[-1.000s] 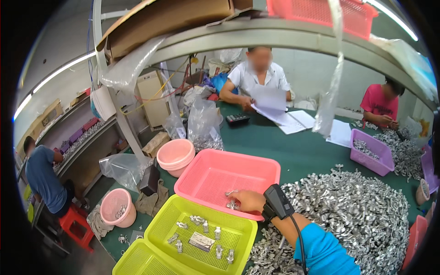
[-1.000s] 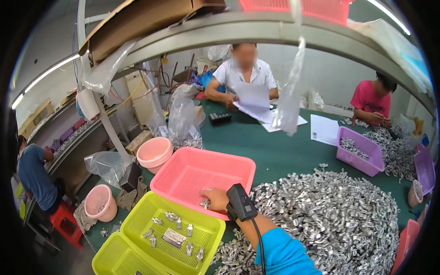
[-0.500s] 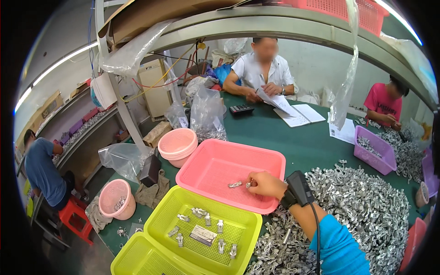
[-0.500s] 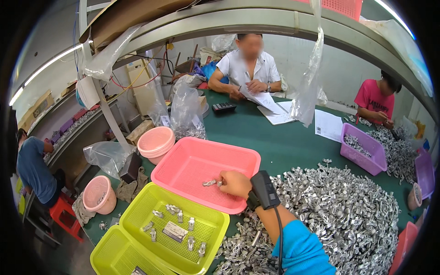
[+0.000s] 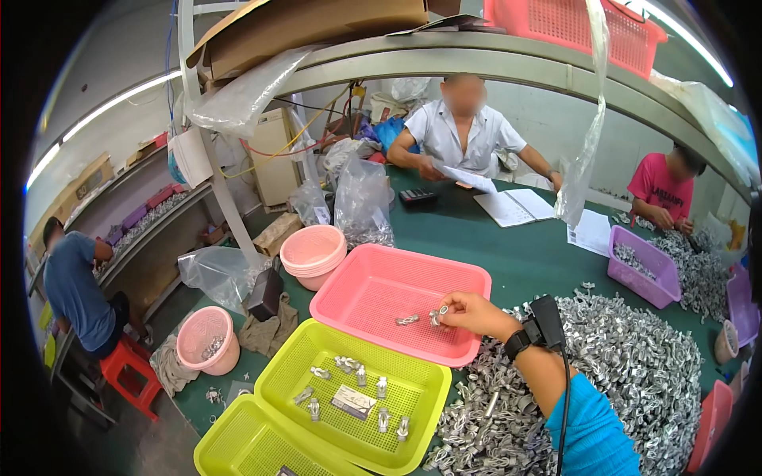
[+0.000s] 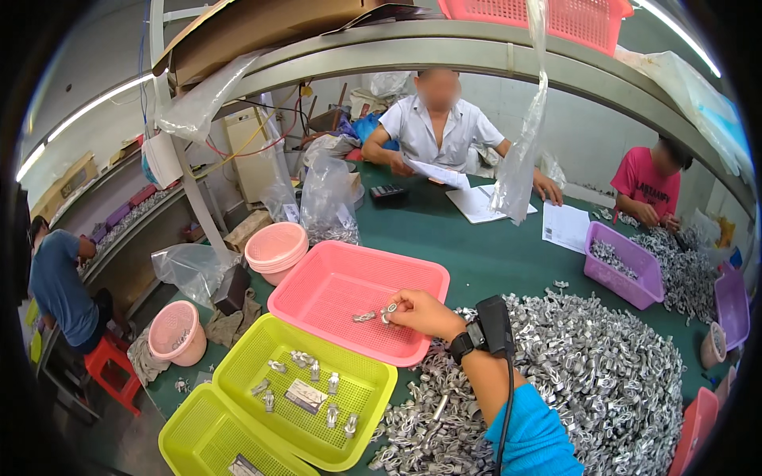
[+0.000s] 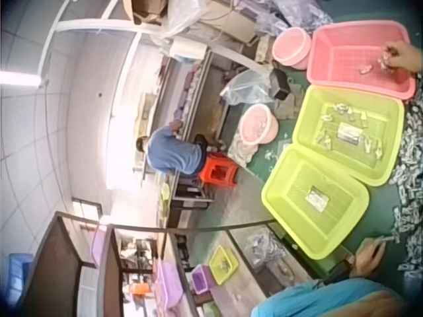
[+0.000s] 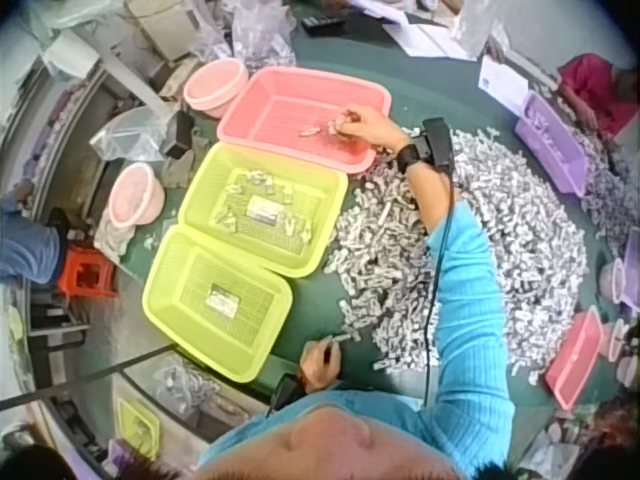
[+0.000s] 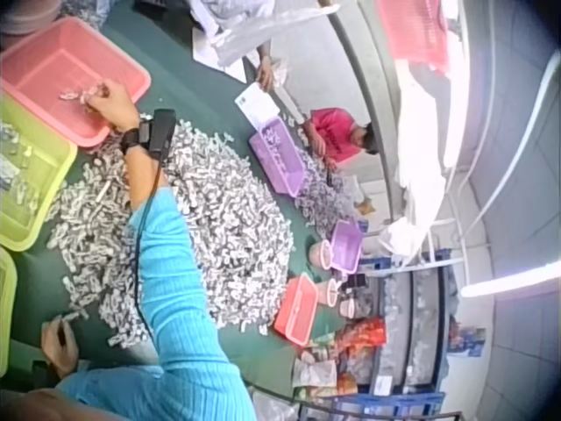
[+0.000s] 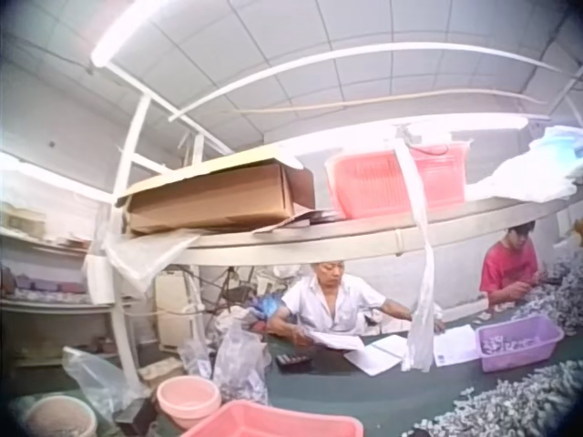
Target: Sorting metal hardware components from a large pile into plastic trays and marking specific parts with a red pen.
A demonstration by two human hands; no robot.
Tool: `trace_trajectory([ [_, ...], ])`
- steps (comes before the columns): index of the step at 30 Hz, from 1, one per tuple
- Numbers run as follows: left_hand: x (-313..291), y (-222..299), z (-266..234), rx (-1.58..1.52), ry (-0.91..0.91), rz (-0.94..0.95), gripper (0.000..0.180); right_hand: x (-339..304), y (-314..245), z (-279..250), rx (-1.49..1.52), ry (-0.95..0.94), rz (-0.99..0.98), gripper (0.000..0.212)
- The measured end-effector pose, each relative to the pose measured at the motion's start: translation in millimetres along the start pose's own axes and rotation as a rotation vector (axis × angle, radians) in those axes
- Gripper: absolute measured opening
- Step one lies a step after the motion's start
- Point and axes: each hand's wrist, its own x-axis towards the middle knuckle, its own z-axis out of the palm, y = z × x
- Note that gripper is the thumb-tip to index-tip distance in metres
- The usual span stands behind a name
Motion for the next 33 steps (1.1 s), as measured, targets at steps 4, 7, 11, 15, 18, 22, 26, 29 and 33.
trace_trajectory([
  [4, -5.6, 2.9, -3.7, 0.021, -0.017, -0.038, 0.018, -2.4, -5.9, 2.5, -0.364, 0.014, 0.085, 0.024],
  [7, -5.9, 4.1, -6.2, 0.020, -0.010, -0.028, 0.014, -11.6, -10.0, 10.4, -0.572, 0.222, -0.143, 0.021],
  [11, -1.7, -0.4, -4.3, -0.025, -0.063, -0.035, 0.011, -42.5, -45.5, 9.8, -0.574, 0.340, -0.129, 0.020],
  [15, 3.8, 1.5, -7.5, -0.046, -0.032, -0.020, 0.010, -126.3, -108.5, 36.6, -0.469, 0.124, -0.049, 0.019],
  [18, 13.4, 9.5, -15.3, -0.080, -0.044, 0.024, 0.011, -211.8, -124.9, 53.8, -0.570, 0.048, -0.012, 0.017],
  [22, 19.9, 8.2, -15.1, -0.225, -0.076, 0.041, 0.013, -302.5, -94.0, 72.7, -0.606, 0.102, 0.169, 0.013],
  [26, 5.5, 1.0, -11.8, -0.601, -0.239, -0.276, 0.016, -355.0, -62.2, 103.8, -0.712, 0.252, 0.126, 0.010],
  [29, -4.0, 2.8, -8.7, -0.762, -0.272, -0.380, 0.021, -349.9, -48.8, 137.1, -0.978, 0.395, 0.118, 0.016],
  [33, -6.9, 19.4, -4.4, -0.828, -0.393, -0.365, 0.028, -332.3, -40.5, 157.2, -1.138, 0.449, 0.093, 0.022],
])
